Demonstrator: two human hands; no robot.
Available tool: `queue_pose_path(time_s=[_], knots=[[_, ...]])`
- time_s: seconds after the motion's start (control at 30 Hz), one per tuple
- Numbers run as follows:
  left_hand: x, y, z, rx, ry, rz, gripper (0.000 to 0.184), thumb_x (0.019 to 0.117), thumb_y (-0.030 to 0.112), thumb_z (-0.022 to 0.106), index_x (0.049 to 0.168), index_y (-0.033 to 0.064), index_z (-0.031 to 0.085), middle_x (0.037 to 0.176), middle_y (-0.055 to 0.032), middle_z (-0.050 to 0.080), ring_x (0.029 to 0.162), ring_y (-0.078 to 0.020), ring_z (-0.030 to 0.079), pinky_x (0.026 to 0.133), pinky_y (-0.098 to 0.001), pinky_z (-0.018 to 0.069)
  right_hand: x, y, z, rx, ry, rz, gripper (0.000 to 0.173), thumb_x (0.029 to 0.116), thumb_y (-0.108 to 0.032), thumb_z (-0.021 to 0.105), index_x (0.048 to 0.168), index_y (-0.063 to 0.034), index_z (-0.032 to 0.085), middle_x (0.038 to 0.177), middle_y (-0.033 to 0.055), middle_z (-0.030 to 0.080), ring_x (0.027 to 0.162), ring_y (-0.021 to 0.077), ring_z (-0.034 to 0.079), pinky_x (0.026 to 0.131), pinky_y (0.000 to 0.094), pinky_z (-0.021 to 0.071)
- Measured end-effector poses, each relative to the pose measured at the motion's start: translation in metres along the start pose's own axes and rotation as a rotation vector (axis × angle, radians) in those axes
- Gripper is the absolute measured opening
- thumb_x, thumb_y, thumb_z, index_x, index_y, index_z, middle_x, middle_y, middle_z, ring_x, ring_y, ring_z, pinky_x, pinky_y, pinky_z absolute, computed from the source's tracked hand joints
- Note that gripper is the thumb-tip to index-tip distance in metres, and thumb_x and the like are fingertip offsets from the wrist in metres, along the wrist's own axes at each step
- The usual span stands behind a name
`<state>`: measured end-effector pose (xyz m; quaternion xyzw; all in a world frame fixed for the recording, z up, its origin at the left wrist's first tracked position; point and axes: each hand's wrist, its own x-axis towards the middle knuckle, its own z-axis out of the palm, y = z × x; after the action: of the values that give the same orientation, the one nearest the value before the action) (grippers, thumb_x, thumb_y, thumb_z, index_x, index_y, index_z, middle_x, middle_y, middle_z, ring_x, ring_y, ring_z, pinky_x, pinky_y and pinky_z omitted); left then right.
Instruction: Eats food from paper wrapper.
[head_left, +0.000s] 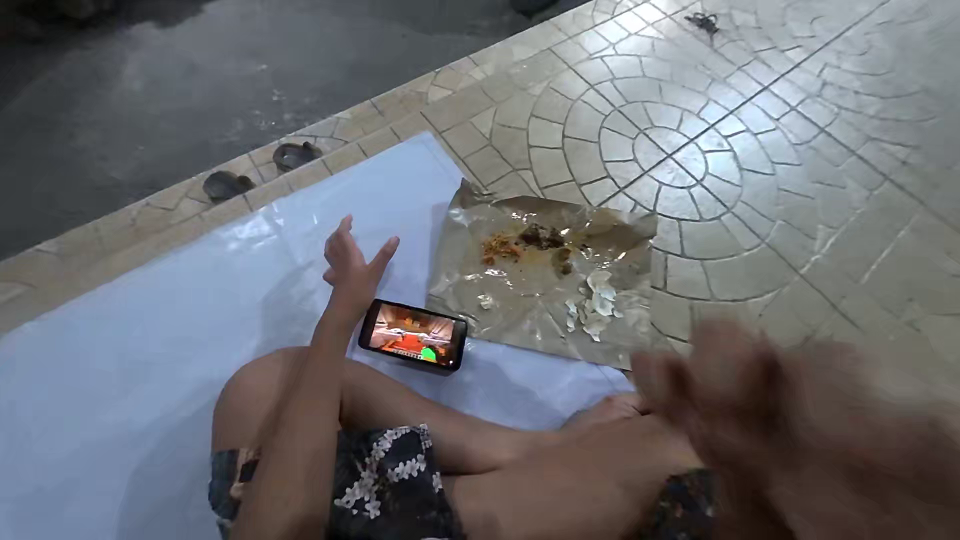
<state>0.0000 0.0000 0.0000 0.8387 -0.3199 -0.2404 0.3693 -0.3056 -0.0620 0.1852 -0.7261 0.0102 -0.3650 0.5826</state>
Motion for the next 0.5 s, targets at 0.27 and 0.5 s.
queue_pose_path(time_s=[0.27, 0.5], knots=[[0.011, 0.0, 0.008, 0.012, -0.038, -0.001, 0.083, 0.0978, 0.056, 0.061, 0.16, 0.0097, 0.03, 0.161, -0.0241, 0.034, 0.151, -0.0483, 0.023, 0.107, -0.0787, 0.0212, -0.016, 0.228, -0.075, -1.004, -0.053, 0.524, 0.02, 0.0978, -0.011, 0.07, 0.116, -0.0066, 0.076, 0.116, 0.0165, 0.073, 0.11, 0.0376, 0.067, 0.096, 0.059, 0.0531], [0.018, 0.002, 0.015, 0.029, -0.062, -0.012, 0.081, 0.0989, 0.055, 0.059, 0.159, 0.0098, 0.031, 0.16, -0.0229, 0.035, 0.152, -0.046, 0.021, 0.107, -0.0781, 0.0194, -0.025, 0.241, -0.075, -1.209, -0.18, 0.56, 0.017, 0.0922, -0.004, 0.074, 0.107, -0.0096, 0.079, 0.113, 0.0168, 0.072, 0.109, 0.0428, 0.065, 0.089, 0.0646, 0.0509]])
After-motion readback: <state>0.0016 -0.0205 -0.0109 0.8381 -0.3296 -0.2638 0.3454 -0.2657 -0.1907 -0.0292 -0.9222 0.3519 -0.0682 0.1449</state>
